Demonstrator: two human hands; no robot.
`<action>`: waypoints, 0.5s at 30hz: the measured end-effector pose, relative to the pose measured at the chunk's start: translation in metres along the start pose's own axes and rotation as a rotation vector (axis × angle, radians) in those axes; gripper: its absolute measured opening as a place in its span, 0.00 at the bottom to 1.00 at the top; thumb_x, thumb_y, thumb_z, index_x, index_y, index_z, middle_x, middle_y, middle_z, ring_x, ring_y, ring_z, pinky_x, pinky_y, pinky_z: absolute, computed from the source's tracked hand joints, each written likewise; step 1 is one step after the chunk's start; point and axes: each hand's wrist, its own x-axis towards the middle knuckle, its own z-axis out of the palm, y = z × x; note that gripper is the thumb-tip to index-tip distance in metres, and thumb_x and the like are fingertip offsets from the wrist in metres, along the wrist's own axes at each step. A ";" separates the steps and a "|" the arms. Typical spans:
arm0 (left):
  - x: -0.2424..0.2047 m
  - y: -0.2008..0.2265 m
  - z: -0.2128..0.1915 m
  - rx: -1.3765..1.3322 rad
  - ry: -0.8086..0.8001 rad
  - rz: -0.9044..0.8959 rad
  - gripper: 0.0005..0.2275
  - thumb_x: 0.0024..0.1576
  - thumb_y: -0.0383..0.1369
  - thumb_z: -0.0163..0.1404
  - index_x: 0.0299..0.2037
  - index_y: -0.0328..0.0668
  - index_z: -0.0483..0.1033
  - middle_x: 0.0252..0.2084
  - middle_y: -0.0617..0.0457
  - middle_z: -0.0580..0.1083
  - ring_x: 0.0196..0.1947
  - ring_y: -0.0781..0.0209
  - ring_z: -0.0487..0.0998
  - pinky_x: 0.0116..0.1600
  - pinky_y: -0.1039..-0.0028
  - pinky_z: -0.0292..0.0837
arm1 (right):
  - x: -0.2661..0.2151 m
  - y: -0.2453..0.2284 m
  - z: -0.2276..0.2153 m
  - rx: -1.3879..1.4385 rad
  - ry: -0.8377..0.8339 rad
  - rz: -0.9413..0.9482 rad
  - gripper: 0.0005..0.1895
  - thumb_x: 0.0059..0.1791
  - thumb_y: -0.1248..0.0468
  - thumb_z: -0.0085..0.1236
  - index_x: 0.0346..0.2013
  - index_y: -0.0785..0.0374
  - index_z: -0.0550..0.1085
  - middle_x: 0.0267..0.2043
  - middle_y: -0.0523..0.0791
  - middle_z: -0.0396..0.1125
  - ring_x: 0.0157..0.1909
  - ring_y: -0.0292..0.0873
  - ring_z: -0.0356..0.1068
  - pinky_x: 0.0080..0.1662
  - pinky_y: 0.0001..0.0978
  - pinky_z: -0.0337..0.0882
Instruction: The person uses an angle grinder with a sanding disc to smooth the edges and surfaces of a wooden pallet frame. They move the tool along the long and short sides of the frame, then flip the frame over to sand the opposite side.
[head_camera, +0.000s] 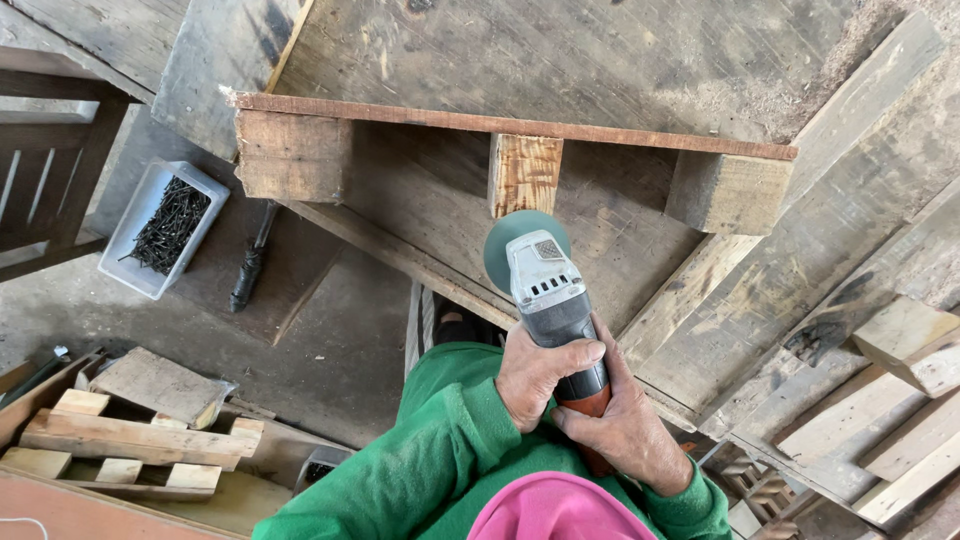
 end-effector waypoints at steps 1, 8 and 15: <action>0.000 0.003 0.001 0.006 -0.002 0.006 0.16 0.50 0.27 0.63 0.47 0.35 0.77 0.41 0.52 0.77 0.40 0.63 0.78 0.48 0.69 0.76 | 0.001 -0.002 0.001 -0.008 0.001 -0.002 0.61 0.34 0.67 0.64 0.77 0.54 0.43 0.63 0.50 0.62 0.63 0.43 0.65 0.61 0.39 0.67; 0.006 0.027 0.008 0.043 -0.020 0.031 0.12 0.52 0.27 0.61 0.45 0.34 0.77 0.39 0.52 0.76 0.38 0.64 0.77 0.47 0.70 0.76 | 0.010 -0.020 0.004 -0.002 0.016 -0.078 0.59 0.35 0.66 0.66 0.76 0.58 0.45 0.63 0.50 0.63 0.64 0.44 0.65 0.61 0.39 0.66; 0.007 0.031 0.011 0.028 -0.044 0.047 0.11 0.52 0.27 0.61 0.44 0.36 0.77 0.39 0.53 0.76 0.39 0.64 0.76 0.48 0.70 0.75 | 0.010 -0.026 0.003 0.034 0.001 -0.037 0.60 0.34 0.65 0.65 0.77 0.56 0.45 0.62 0.51 0.63 0.63 0.45 0.65 0.60 0.40 0.67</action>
